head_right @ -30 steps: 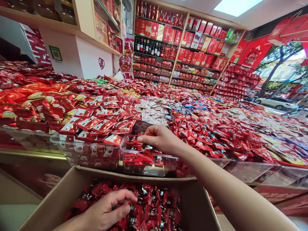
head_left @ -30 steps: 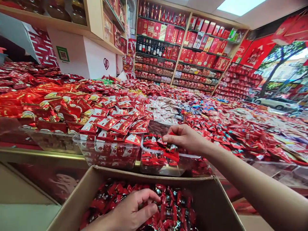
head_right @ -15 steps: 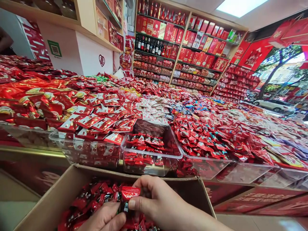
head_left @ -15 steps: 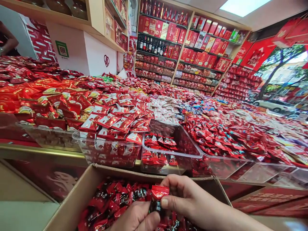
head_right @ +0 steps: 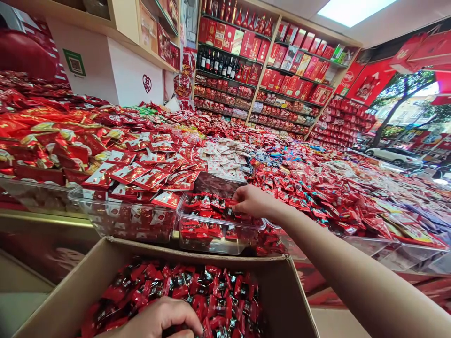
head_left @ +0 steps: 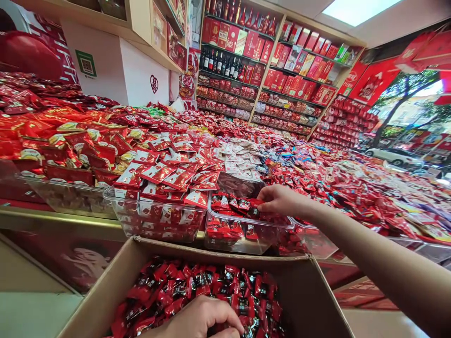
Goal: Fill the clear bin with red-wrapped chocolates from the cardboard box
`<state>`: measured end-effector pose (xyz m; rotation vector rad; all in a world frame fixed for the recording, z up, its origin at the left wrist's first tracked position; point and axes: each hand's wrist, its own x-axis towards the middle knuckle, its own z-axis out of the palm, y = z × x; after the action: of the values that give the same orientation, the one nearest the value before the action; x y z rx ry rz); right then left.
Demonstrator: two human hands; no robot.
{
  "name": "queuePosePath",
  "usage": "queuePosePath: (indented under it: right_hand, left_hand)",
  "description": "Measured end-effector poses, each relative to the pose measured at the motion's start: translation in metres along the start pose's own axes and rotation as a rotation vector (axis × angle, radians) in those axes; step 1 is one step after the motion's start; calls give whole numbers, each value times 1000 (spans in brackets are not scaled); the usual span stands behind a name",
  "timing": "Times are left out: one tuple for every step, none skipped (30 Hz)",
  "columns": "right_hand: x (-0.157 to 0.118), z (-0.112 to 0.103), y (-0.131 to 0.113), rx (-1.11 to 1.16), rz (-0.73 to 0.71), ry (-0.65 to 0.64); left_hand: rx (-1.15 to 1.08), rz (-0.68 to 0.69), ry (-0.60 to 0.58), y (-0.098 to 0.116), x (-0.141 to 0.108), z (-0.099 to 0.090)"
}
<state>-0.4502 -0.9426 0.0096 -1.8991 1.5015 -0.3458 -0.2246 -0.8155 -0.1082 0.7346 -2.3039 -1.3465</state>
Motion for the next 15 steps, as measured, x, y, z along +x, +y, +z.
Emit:
queuePosePath:
  right_hand:
    - [6,3,1,-40,29,-78]
    - [11,7,1,-78,61,-131]
    - [15,10,-1,-112,95,-159]
    - [18,14,-3,-140,127,-172]
    - [21,16,-5,-158,153,-177]
    - [23,18,-6,-164,176,-182]
    - [26,19,-7,-158,191,-190]
    - [29,19,-7,-147,196,-202]
    - [31,18,-7,-137,190,-208]
    - [32,16,-7,-133,172,-200]
    - [32,12,-8,-127,141,-168]
    - [30,7,-9,-106,97,-109]
    - [25,3,-12,-61,45,-31]
    - [18,-2,-16,7,-9,51]
    - [8,-5,-21,90,-63,121]
  left_hand:
    - [-4,-4,-13,-2,0,0]
    - [-7,-9,-18,-3,1,0]
    - [-15,-12,-25,-5,1,0]
    - [-21,-11,-33,-6,1,0]
    - [-28,-6,-44,-8,1,0]
    - [-32,1,-55,-9,2,0]
    - [-35,6,-64,-10,2,0]
    - [-36,4,-67,-10,2,-1]
    - [-36,-10,-64,-10,2,-1]
    - [-31,-36,-52,-10,2,-1]
    - [-28,-71,-35,-10,2,-2]
    - [-26,-113,-14,-9,1,-3]
    - [-29,-155,7,-8,1,-4]
    - [-39,-189,25,-8,0,-5]
    - [-62,-211,37,-7,0,-6]
